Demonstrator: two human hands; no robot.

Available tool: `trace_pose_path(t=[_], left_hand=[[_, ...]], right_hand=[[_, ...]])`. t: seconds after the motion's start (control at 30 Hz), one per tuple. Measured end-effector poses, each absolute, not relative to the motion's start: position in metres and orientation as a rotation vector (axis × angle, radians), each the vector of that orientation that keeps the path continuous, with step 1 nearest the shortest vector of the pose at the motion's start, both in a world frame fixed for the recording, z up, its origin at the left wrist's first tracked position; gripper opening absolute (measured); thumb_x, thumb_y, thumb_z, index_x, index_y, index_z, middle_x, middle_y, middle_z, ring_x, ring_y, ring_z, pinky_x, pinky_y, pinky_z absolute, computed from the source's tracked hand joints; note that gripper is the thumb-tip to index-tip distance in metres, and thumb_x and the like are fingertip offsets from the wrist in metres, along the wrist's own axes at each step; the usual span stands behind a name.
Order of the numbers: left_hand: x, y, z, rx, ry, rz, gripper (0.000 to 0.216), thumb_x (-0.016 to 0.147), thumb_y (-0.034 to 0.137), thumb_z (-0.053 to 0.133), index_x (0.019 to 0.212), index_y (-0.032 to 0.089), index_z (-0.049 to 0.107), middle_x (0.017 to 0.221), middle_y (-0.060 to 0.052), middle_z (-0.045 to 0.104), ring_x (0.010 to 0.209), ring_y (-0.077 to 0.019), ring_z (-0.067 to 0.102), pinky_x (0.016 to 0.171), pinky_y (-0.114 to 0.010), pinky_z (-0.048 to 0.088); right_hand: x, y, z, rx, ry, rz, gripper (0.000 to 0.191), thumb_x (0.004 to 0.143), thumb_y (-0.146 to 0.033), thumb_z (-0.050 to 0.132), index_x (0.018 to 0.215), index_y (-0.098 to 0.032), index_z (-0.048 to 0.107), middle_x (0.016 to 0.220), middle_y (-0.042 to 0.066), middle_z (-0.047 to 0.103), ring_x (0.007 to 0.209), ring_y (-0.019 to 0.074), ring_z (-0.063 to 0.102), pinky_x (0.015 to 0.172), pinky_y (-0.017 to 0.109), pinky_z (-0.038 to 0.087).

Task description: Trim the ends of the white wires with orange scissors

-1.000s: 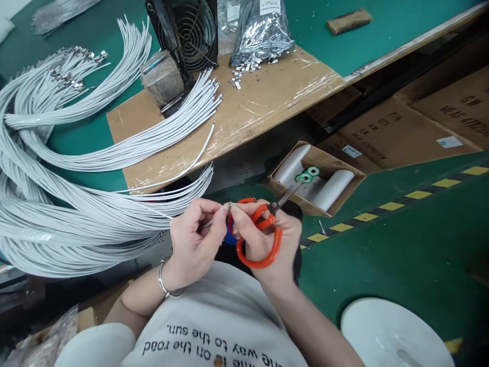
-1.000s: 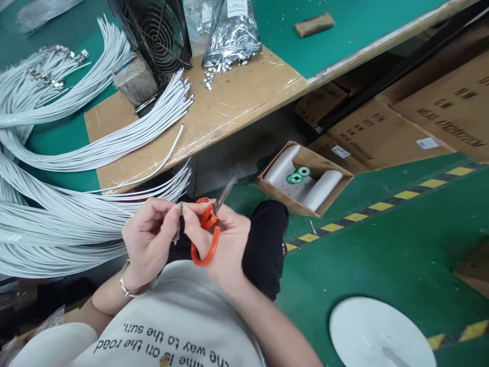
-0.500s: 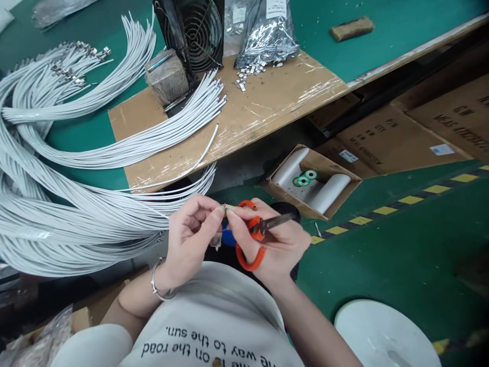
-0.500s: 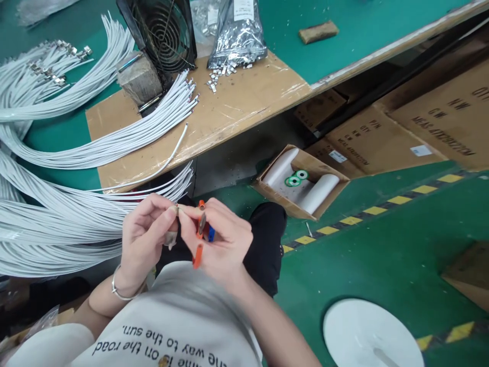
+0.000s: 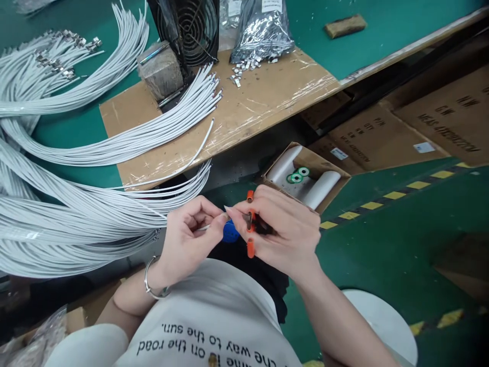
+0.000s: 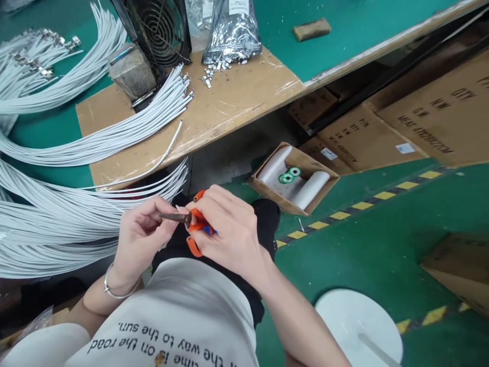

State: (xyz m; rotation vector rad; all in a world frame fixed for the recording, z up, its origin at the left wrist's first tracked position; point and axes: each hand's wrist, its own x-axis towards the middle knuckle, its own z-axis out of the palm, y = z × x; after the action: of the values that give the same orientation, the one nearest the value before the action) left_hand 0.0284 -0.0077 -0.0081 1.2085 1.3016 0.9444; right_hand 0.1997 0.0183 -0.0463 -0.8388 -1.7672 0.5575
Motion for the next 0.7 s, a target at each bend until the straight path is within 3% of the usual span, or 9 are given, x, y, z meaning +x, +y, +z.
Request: trace_pose_path(t=[0.07,0.17,0.23,0.37,0.47,0.6,0.7], left_hand=[[0.027,-0.007,-0.007,1.221,1.29,0.958,0.022,0.096,0.025,0.072,0.082,0.01,0.064,0.063,-0.001,0.055,0.053,-0.0039,0.04,0.047,-0.013,0.031],[0.025,-0.007,-0.006,1.259,1.337,0.996,0.024,0.095,0.027,0.075,0.079,0.011,0.066,0.061,-0.001,0.054,0.051,-0.004,0.038,0.044,-0.013,0.029],[0.025,-0.007,-0.006,1.26,1.36,0.998,0.026,0.095,0.028,0.075,0.078,0.012,0.067,0.06,-0.001,0.052,0.051,-0.0041,0.035,0.044,-0.014,0.027],[0.027,-0.006,-0.009,1.272,1.311,1.0,0.022,0.096,0.023,0.073,0.079,0.012,0.065,0.059,0.001,0.052,0.05,-0.003,0.035,0.044,-0.011,0.029],[0.027,-0.006,-0.009,1.294,1.297,0.971,0.021,0.096,0.021,0.072,0.079,0.012,0.063,0.062,0.0,0.058,0.052,-0.0037,0.04,0.045,-0.012,0.031],[0.024,-0.009,-0.008,1.294,1.3,0.93,0.021,0.096,0.021,0.072,0.079,0.012,0.064,0.065,-0.001,0.059,0.054,-0.0047,0.042,0.047,-0.014,0.031],[0.022,-0.011,-0.01,1.29,1.293,0.903,0.022,0.097,0.022,0.074,0.08,0.011,0.066,0.066,-0.002,0.059,0.055,-0.0049,0.041,0.047,-0.015,0.029]], right_hand=[[0.199,0.021,-0.048,-0.85,-1.758,0.558,0.025,0.09,0.009,0.067,0.083,-0.013,0.057,0.075,-0.002,0.048,0.072,0.007,0.037,0.065,0.024,0.036],[0.201,0.027,-0.051,-0.966,-1.379,0.859,0.027,0.102,-0.013,0.074,0.077,-0.016,0.066,0.07,-0.002,0.058,0.062,0.0059,0.049,0.057,0.022,0.039],[0.204,0.029,-0.052,-1.032,-1.03,1.027,0.03,0.103,-0.03,0.08,0.076,-0.019,0.076,0.065,0.001,0.058,0.058,0.0089,0.051,0.054,0.023,0.04],[0.207,0.028,-0.048,-1.021,-1.091,1.486,0.061,0.094,-0.059,0.089,0.058,-0.014,0.067,0.054,0.002,0.053,0.049,0.0063,0.045,0.048,0.018,0.033],[0.203,0.026,-0.042,-0.922,-1.178,1.755,0.065,0.096,-0.061,0.084,0.058,-0.012,0.063,0.054,0.002,0.05,0.05,0.0051,0.043,0.049,0.014,0.03],[0.201,0.027,-0.033,-0.907,-1.16,1.852,0.069,0.091,-0.05,0.091,0.057,-0.01,0.046,0.053,-0.001,0.037,0.052,0.0025,0.026,0.047,0.014,0.019],[0.206,0.03,-0.028,-0.949,-1.188,1.935,0.067,0.089,-0.052,0.092,0.058,-0.01,0.05,0.055,0.0,0.041,0.053,0.0029,0.03,0.048,0.013,0.022]])
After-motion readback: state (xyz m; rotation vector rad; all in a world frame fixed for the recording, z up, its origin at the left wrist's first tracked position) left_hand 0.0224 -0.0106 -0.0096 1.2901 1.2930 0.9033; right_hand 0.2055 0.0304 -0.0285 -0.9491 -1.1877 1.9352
